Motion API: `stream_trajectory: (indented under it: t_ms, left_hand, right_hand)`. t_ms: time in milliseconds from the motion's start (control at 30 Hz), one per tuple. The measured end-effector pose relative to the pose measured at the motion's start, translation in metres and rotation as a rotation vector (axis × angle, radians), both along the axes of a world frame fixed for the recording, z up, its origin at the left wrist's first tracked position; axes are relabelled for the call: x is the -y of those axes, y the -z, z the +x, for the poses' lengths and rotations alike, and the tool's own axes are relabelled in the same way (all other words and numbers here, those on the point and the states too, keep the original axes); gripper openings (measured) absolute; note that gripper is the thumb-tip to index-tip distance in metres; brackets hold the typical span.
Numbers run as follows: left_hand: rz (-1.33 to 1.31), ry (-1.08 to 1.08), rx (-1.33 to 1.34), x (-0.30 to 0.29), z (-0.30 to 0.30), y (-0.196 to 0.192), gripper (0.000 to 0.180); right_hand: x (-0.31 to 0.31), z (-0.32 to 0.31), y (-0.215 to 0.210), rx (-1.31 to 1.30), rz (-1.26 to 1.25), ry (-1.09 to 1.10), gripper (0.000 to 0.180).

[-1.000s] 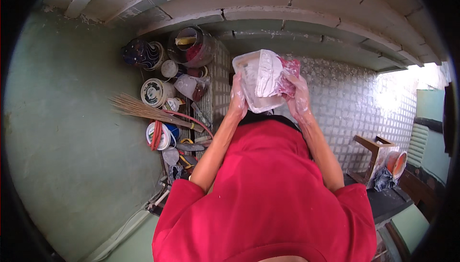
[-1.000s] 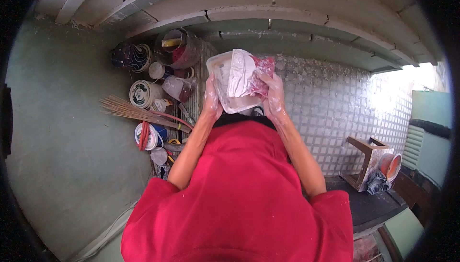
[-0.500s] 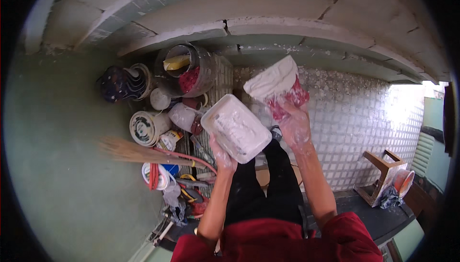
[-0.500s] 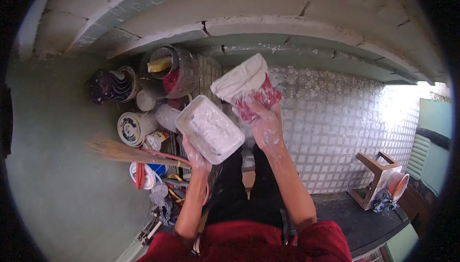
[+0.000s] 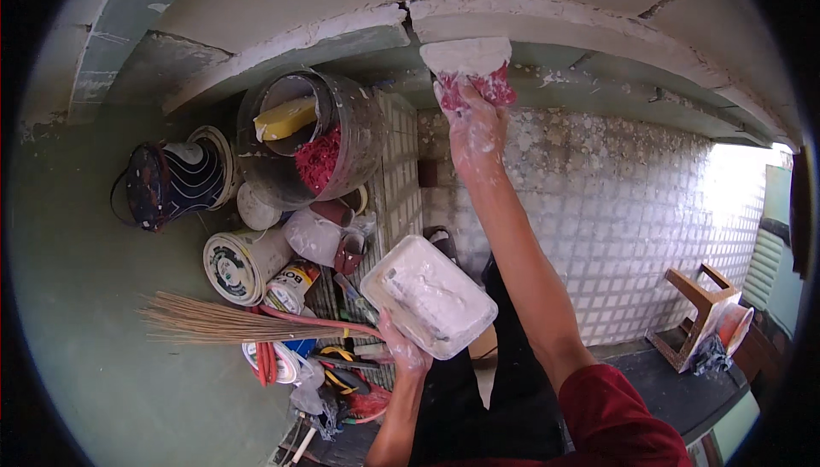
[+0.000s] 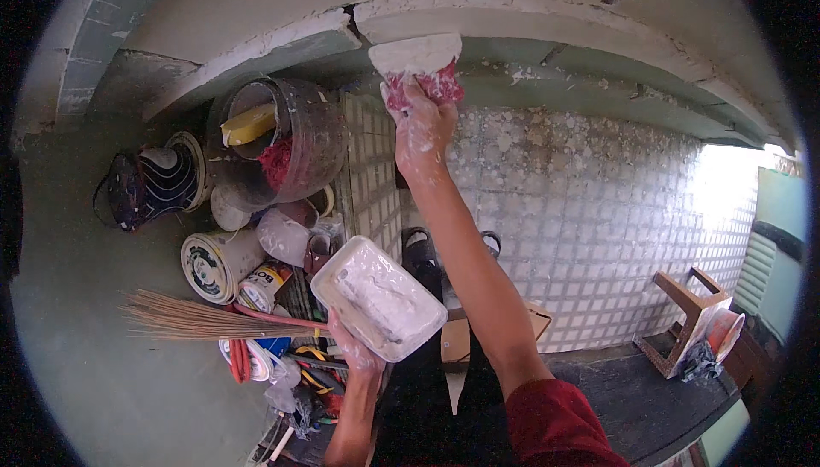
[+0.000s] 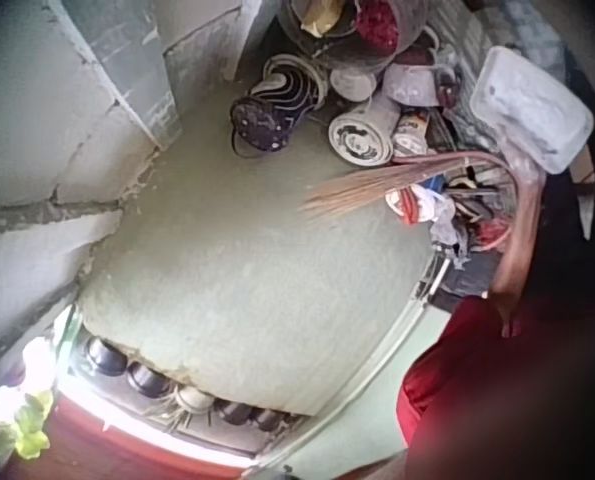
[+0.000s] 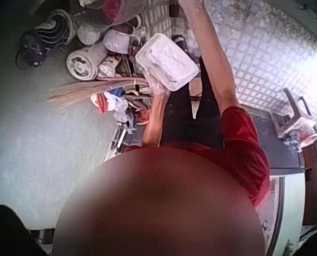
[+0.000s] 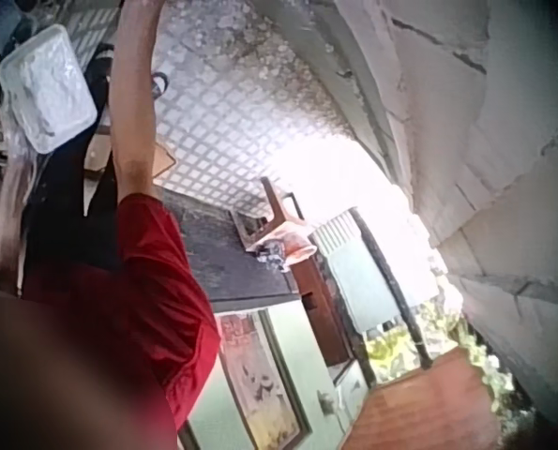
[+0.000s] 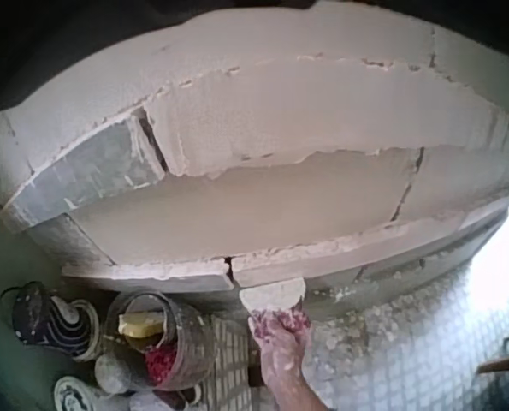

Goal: Applying plaster or joint compound to a concrete ceiling beam using a putty knife.

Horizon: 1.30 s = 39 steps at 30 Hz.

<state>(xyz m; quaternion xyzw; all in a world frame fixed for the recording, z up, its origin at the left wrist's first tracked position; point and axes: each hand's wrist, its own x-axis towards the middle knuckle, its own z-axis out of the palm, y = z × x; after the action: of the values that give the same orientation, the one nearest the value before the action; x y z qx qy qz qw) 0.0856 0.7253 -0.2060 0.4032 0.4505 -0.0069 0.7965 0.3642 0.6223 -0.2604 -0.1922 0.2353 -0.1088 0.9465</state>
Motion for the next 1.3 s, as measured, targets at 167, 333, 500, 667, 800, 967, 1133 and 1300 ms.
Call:
stream_trajectory:
  t_ms: [167,333,500,667,800,967,1133,1300]
  left_hand:
    - [0.052,0.004,-0.015,-0.006,0.002,-0.006,0.061]
    - [0.064,-0.007,-0.059,-0.013,0.001,0.001,0.062]
    - [-0.002,0.006,-0.028,-0.019,-0.004,0.003,0.062]
    - [0.03,0.009,-0.073,-0.011,-0.001,-0.007,0.064]
    - [0.051,0.004,-0.105,-0.009,-0.006,-0.009,0.066]
    - [0.048,0.02,-0.078,-0.01,-0.009,-0.006,0.066]
    - [0.041,-0.009,-0.096,-0.014,-0.014,-0.004,0.066]
    - [0.048,0.0,-0.087,-0.011,-0.015,-0.004,0.064]
  right_hand:
    - [-0.013,0.017,-0.013,-0.009,-0.037,0.136,0.032]
    - [-0.005,0.03,-0.018,0.016,-0.038,0.168,0.031]
    - [-0.002,0.036,-0.033,0.022,-0.007,0.176,0.031]
    - [-0.003,0.03,-0.051,-0.036,-0.019,0.121,0.032]
    - [0.002,0.029,-0.06,-0.004,-0.032,0.104,0.03]
    - [0.012,0.014,-0.053,0.017,-0.072,0.12,0.03]
    - [0.026,-0.006,-0.027,-0.022,-0.058,0.077,0.033]
    - [0.019,0.017,-0.026,-0.043,-0.068,0.12,0.032]
